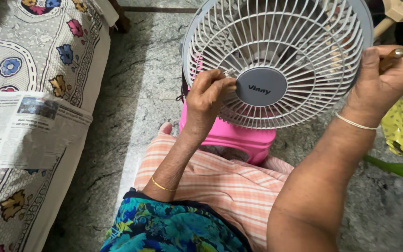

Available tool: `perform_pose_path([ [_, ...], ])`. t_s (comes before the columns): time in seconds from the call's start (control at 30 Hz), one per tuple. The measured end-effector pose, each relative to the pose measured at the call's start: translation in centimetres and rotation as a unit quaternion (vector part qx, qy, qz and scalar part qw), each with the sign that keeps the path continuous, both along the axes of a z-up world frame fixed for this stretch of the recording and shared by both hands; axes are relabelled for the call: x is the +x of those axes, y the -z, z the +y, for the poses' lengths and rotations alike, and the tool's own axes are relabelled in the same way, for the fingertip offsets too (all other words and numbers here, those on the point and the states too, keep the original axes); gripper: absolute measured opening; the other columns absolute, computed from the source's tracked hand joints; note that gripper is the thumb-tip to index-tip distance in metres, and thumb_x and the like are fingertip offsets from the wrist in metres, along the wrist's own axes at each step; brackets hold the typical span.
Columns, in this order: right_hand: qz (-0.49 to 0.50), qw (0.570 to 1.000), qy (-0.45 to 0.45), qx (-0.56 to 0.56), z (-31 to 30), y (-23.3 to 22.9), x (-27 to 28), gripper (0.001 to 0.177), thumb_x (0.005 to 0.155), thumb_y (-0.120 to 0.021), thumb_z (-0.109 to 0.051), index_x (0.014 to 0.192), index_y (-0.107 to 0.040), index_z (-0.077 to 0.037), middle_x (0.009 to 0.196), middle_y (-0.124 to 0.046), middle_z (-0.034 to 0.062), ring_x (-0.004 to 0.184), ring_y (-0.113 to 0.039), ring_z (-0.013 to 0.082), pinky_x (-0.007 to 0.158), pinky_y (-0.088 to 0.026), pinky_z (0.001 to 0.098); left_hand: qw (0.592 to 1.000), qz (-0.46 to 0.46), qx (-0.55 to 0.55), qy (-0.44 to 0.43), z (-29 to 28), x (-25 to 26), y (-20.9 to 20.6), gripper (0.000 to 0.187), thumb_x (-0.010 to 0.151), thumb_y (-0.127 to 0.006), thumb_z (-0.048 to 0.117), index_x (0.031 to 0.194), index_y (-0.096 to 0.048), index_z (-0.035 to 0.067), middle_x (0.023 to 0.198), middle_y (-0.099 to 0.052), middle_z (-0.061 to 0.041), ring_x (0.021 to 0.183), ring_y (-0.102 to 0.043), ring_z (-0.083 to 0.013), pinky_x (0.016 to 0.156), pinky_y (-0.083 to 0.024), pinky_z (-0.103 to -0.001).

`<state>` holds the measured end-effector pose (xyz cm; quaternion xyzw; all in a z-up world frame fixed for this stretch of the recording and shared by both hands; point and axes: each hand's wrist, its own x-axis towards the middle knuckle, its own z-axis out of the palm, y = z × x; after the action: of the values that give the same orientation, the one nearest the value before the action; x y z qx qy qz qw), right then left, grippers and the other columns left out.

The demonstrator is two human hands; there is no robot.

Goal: The person uses a screwdriver to loosen and remove screws from the front grille of a small electric fan. They repeatedly unscrew fasteners, remove the grille, and then reattach it, repeating the process multiple times.

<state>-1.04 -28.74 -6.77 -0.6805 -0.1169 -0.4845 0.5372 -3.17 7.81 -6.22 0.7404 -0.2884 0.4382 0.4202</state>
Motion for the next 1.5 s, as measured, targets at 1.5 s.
perform_pose_path([
  [1.5, 0.007, 0.999, 0.027, -0.029, 0.9, -0.7, -0.4, 0.037, 0.112, -0.084, -0.028, 0.103, -0.059, -0.001, 0.084, -0.055, -0.0004, 0.073, -0.043, 0.0081, 0.069, -0.036, 0.0216, 0.983, -0.025, 0.179, 0.02, -0.1, -1.3, 1.0, 0.028, 0.084, -0.072, 0.008, 0.112, -0.072, 0.008, 0.11, -0.063, -0.006, 0.105, -0.059, -0.0241, 0.092, -0.05, -0.039],
])
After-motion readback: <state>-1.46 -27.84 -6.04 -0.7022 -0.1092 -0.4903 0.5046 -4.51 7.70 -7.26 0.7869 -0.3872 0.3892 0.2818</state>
